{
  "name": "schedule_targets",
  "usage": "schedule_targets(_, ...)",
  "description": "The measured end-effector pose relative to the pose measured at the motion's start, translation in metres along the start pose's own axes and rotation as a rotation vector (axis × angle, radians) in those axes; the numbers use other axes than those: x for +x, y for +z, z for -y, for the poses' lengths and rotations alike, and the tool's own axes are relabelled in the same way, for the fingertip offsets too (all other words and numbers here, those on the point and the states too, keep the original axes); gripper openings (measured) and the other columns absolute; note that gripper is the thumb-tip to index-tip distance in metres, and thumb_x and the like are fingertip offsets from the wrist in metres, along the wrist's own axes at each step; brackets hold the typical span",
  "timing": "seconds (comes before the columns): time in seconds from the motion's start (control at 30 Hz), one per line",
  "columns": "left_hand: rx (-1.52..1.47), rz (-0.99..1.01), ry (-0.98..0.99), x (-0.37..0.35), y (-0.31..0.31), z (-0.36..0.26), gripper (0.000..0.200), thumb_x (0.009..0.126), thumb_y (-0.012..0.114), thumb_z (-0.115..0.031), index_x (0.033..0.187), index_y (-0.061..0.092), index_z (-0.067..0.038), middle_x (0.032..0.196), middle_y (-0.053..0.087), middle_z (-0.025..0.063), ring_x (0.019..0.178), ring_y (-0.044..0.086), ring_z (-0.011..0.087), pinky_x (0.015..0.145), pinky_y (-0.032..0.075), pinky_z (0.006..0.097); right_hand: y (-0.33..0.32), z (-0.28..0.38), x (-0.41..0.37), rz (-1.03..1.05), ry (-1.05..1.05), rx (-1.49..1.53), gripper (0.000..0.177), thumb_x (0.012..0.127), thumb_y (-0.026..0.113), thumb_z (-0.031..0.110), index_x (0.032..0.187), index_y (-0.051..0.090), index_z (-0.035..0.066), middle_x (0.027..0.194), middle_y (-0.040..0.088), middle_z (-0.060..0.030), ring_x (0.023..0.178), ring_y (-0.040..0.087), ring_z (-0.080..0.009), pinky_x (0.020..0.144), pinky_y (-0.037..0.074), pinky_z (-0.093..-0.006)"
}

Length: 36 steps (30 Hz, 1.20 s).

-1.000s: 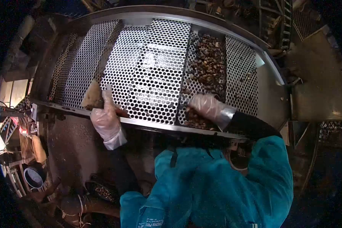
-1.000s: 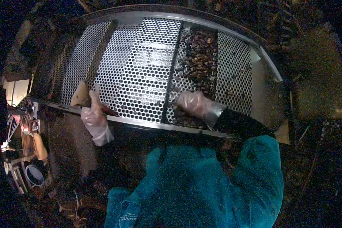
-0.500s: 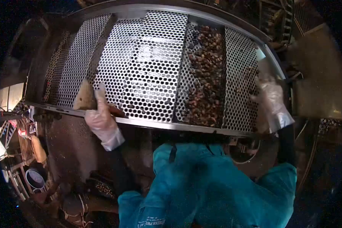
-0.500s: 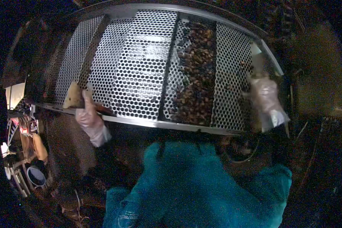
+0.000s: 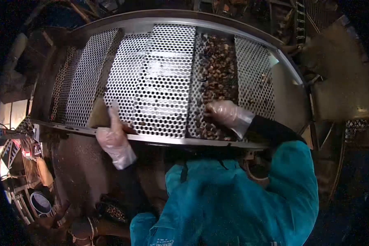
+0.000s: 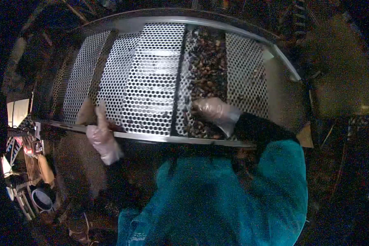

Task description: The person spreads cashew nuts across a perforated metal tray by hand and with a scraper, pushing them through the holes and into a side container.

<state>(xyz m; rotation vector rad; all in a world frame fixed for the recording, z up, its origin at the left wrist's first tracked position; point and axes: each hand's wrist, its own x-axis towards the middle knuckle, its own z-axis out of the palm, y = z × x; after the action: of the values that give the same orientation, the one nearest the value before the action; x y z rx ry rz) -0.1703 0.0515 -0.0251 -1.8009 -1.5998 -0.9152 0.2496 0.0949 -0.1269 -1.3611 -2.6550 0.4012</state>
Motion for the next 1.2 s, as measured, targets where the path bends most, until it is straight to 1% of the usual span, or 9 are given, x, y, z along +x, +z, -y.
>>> schedule_targets(0.07, -0.224, 0.083, -0.277, -0.001, 0.002, 0.015, 0.065, 0.09, 0.072, 0.001, 0.148, 0.056, -0.022, 0.072, 0.069, -0.0002, 0.041, 0.04, 0.008, 0.035, 0.034, 0.0264, -0.002, -0.025, -0.008, 0.118, 0.083, 0.069, 0.027, 0.104, 0.055, 0.028, 0.123, 0.061, 0.01, 0.105, 0.068, -0.0113, 0.08, 0.067, -0.0238, 0.072, 0.06, -0.0362)
schedule_targets(0.17, 0.183, -0.024, 0.16, -0.014, -0.001, -0.01, 0.071, 0.086, 0.077, -0.002, 0.149, 0.055, -0.025, 0.056, 0.051, -0.0024, 0.043, 0.039, 0.0103, 0.037, 0.032, 0.0275, -0.082, -0.015, -0.03, 0.144, 0.277, 0.106, 0.025, 0.101, 0.06, 0.032, 0.107, 0.067, 0.009, 0.1, 0.07, -0.0123, 0.073, 0.068, -0.0231, 0.063, 0.058, -0.0366)
schedule_targets(0.27, 0.367, 0.067, 0.01, -0.009, -0.009, -0.021, 0.024, 0.091, 0.079, -0.014, 0.115, 0.08, -0.016, 0.057, 0.056, 0.001, 0.041, 0.041, 0.0153, 0.041, 0.034, 0.0337, -0.18, -0.024, -0.06, 0.051, 0.519, -0.129, 0.031, 0.099, 0.066, 0.036, 0.091, 0.073, 0.007, 0.096, 0.072, -0.0133, 0.065, 0.068, -0.0223, 0.054, 0.056, -0.037)
schedule_targets(0.37, -0.471, 0.137, -0.883, 0.026, -0.026, -0.071, 0.025, 0.095, 0.077, -0.023, 0.1, 0.078, 0.001, 0.069, 0.071, 0.0055, 0.045, 0.052, 0.0092, 0.041, 0.036, 0.0299, -0.204, -0.085, -0.095, -0.002, 0.531, -0.534, 0.042, 0.099, 0.063, 0.044, 0.086, 0.074, 0.006, 0.101, 0.071, -0.0149, 0.071, 0.069, -0.0216, 0.055, 0.055, -0.0374)
schedule_targets(0.43, -0.256, 0.031, -0.503, 0.011, -0.013, -0.069, 0.034, 0.095, 0.074, -0.02, 0.127, 0.063, -0.015, 0.064, 0.06, 0.0005, 0.044, 0.045, 0.0078, 0.038, 0.035, 0.0272, -0.204, -0.092, -0.095, -0.107, 0.341, -0.777, 0.044, 0.1, 0.06, 0.046, 0.099, 0.074, 0.005, 0.104, 0.071, -0.0145, 0.077, 0.071, -0.0207, 0.057, 0.057, -0.0365)
schedule_targets(0.53, 0.163, -0.037, -0.094, -0.011, 0.005, -0.026, 0.064, 0.096, 0.071, -0.016, 0.154, 0.047, -0.03, 0.061, 0.051, -0.0034, 0.043, 0.04, 0.0065, 0.036, 0.036, 0.0248, -0.164, -0.079, -0.028, -0.259, 0.622, 1.355, 0.047, 0.104, 0.06, 0.027, 0.143, 0.049, 0.003, 0.11, 0.07, -0.0131, 0.09, 0.071, -0.0195, 0.073, 0.065, -0.0325)
schedule_targets(0.57, 0.306, -0.038, -0.021, -0.019, 0.01, -0.006, 0.065, 0.095, 0.072, -0.015, 0.154, 0.047, -0.029, 0.063, 0.052, -0.0021, 0.045, 0.041, 0.0066, 0.037, 0.036, 0.0252, -0.105, -0.113, 0.004, -0.244, 0.208, 1.422, 0.045, 0.105, 0.056, 0.025, 0.144, 0.049, 0.002, 0.115, 0.069, -0.0139, 0.082, 0.07, -0.0159, 0.067, 0.063, -0.0254)
schedule_targets(0.77, 0.023, 0.039, -0.114, -0.021, 0.004, -0.018, 0.068, 0.09, 0.079, -0.015, 0.15, 0.052, -0.028, 0.06, 0.057, 0.002, 0.045, 0.047, 0.0127, 0.037, 0.041, 0.0278, -0.049, -0.06, 0.117, -0.243, 0.234, -0.018, 0.015, 0.102, 0.057, 0.017, 0.107, 0.061, 0.003, 0.098, 0.065, -0.0125, 0.08, 0.067, -0.0207, 0.06, 0.061, -0.0301)
schedule_targets(1.2, -0.371, 0.07, -0.565, -0.012, -0.009, -0.056, 0.043, 0.098, 0.07, -0.014, 0.14, 0.059, -0.017, 0.076, 0.07, 0.0019, 0.041, 0.048, 0.0111, 0.035, 0.037, 0.0281, -0.06, -0.017, 0.009, -0.155, 0.155, 0.444, 0.024, 0.101, 0.059, 0.015, 0.118, 0.063, -0.002, 0.105, 0.068, -0.0134, 0.085, 0.068, -0.0212, 0.079, 0.063, -0.0327)
